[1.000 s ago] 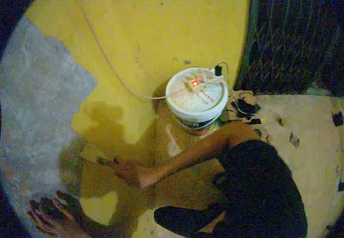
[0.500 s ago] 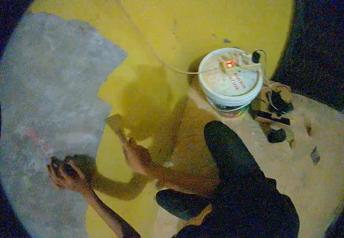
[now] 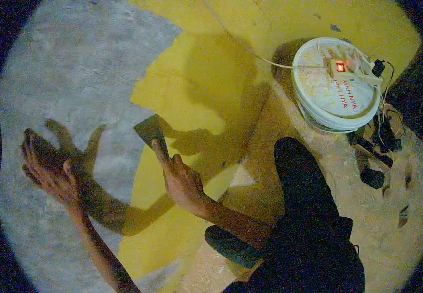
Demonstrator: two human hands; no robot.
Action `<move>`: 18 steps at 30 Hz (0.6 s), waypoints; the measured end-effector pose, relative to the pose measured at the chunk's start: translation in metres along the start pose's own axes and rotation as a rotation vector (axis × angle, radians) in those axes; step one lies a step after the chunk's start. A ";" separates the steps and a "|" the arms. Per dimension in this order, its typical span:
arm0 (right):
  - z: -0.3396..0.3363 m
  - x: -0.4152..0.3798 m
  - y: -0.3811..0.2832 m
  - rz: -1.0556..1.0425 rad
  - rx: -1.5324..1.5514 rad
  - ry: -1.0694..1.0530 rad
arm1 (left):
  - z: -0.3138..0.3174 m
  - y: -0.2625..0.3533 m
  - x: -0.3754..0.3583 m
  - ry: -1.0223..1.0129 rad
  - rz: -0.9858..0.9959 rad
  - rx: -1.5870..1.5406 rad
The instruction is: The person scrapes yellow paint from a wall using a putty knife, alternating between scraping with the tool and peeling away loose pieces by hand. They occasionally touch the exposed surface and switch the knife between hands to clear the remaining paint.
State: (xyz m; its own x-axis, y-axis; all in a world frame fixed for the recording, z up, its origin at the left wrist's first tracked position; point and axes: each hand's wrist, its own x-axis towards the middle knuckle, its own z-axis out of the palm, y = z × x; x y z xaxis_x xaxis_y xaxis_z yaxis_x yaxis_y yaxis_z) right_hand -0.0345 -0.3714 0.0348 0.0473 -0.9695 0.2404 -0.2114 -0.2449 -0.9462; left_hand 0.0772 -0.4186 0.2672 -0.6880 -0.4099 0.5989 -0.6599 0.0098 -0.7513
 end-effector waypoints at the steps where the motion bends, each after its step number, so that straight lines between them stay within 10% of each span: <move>1: -0.003 0.004 0.000 0.018 -0.018 -0.012 | 0.001 0.002 0.002 0.023 -0.024 -0.017; 18: -0.015 0.006 0.013 -0.001 0.034 0.005 | 0.008 -0.002 -0.005 0.076 0.031 0.102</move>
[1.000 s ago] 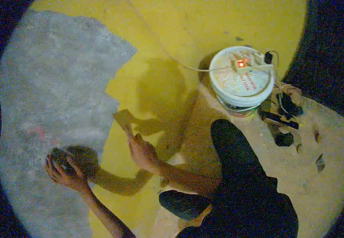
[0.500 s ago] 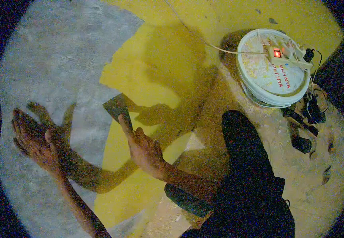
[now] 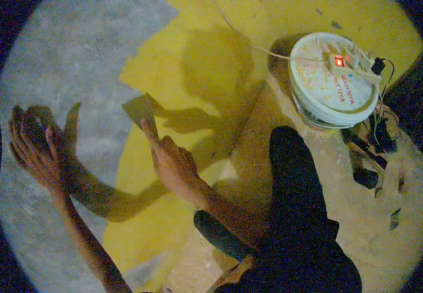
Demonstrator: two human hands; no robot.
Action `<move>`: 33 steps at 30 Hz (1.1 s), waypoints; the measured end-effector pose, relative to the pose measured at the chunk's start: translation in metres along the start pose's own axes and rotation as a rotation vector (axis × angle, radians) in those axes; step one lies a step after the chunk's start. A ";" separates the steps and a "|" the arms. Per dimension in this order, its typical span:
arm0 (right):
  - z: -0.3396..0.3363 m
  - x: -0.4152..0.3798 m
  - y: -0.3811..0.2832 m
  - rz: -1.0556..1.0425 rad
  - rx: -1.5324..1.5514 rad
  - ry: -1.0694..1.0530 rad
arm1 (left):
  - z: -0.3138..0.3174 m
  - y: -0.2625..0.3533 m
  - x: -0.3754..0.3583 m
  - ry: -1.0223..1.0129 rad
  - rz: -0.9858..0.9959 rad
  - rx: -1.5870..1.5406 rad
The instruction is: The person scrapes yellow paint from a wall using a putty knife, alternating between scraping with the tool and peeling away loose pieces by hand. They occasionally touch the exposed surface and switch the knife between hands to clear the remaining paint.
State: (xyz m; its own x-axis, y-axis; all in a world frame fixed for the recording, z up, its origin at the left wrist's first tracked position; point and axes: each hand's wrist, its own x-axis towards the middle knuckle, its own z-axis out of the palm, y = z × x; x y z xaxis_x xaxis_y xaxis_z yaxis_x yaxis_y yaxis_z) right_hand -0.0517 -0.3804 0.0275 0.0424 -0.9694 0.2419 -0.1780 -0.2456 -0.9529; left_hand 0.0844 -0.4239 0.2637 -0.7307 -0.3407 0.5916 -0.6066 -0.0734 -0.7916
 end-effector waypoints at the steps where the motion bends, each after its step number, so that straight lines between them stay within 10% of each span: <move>1: 0.000 0.001 0.001 0.005 -0.051 0.000 | 0.001 0.002 -0.003 -0.015 -0.003 -0.002; 33: -0.014 -0.001 -0.003 -0.050 -0.189 0.003 | -0.001 0.008 -0.002 0.125 -0.018 0.033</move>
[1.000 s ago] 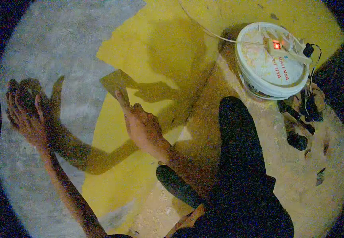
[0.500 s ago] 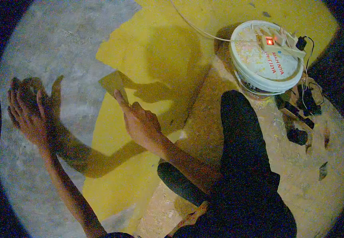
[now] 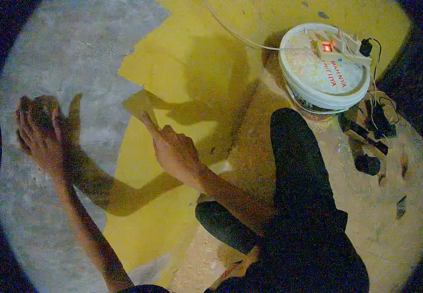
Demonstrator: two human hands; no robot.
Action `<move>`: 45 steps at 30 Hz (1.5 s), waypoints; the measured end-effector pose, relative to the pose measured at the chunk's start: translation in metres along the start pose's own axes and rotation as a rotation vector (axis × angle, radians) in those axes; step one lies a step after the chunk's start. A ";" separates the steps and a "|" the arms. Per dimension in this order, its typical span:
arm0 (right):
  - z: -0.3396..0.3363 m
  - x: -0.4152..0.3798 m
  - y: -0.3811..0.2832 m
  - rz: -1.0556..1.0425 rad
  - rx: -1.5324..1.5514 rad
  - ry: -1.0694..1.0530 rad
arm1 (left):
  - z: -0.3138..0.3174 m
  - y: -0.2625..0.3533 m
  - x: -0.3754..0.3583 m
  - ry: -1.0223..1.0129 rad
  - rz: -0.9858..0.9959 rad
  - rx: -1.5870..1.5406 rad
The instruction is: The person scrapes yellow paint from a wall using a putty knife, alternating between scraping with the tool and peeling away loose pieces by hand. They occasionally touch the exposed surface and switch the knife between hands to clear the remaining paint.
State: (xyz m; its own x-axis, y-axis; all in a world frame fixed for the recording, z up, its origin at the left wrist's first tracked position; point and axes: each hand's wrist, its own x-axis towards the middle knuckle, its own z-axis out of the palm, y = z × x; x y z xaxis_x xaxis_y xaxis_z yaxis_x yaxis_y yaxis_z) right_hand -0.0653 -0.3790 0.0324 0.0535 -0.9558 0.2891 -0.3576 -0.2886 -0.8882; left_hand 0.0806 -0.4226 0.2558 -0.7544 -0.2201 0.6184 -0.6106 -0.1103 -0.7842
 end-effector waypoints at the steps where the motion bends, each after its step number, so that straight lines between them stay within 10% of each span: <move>1: 0.000 0.005 0.004 -0.002 0.038 0.011 | 0.000 0.001 0.000 -0.027 -0.009 0.036; 45: -0.009 0.009 0.010 0.015 -0.026 -0.003 | 0.004 -0.001 -0.003 -0.112 0.017 0.217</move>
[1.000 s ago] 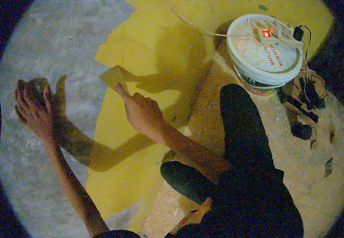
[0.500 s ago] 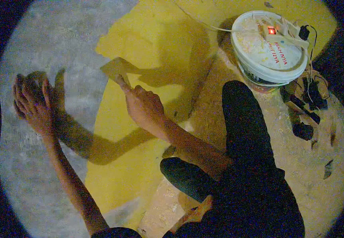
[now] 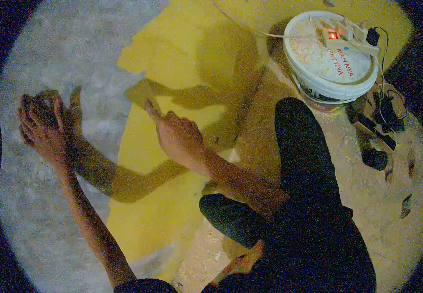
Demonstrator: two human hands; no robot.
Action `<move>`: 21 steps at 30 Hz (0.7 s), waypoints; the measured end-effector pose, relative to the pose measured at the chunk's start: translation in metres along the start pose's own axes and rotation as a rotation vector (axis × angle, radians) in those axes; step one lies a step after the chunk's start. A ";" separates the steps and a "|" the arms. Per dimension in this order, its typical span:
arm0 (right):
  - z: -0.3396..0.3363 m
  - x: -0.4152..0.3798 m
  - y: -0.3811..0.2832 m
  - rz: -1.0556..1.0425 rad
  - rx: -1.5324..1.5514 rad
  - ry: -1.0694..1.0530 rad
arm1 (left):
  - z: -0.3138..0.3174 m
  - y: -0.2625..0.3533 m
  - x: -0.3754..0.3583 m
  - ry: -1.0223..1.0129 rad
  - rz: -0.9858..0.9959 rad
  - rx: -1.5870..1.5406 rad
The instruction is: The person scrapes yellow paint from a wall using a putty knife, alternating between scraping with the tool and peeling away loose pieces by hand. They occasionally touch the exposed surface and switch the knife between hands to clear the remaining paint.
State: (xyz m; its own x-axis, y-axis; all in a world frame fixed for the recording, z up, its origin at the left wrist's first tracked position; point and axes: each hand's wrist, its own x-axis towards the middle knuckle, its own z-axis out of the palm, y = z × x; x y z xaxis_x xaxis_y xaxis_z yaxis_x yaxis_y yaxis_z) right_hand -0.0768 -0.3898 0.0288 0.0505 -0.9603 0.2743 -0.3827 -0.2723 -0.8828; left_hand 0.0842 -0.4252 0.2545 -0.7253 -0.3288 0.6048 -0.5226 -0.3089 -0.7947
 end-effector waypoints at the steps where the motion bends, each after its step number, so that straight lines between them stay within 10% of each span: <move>1: 0.000 0.005 0.004 -0.028 0.004 0.029 | 0.002 0.001 0.002 -0.002 -0.007 0.021; 21: -0.003 0.007 0.002 -0.044 -0.009 0.007 | -0.002 0.005 0.008 0.030 -0.021 -0.050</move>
State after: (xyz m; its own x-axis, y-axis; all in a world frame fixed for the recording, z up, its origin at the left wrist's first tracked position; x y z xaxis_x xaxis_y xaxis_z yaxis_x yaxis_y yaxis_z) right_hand -0.0802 -0.3970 0.0307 0.0611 -0.9469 0.3158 -0.3884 -0.3140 -0.8664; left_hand 0.0751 -0.4278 0.2546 -0.7268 -0.2959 0.6198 -0.5587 -0.2702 -0.7841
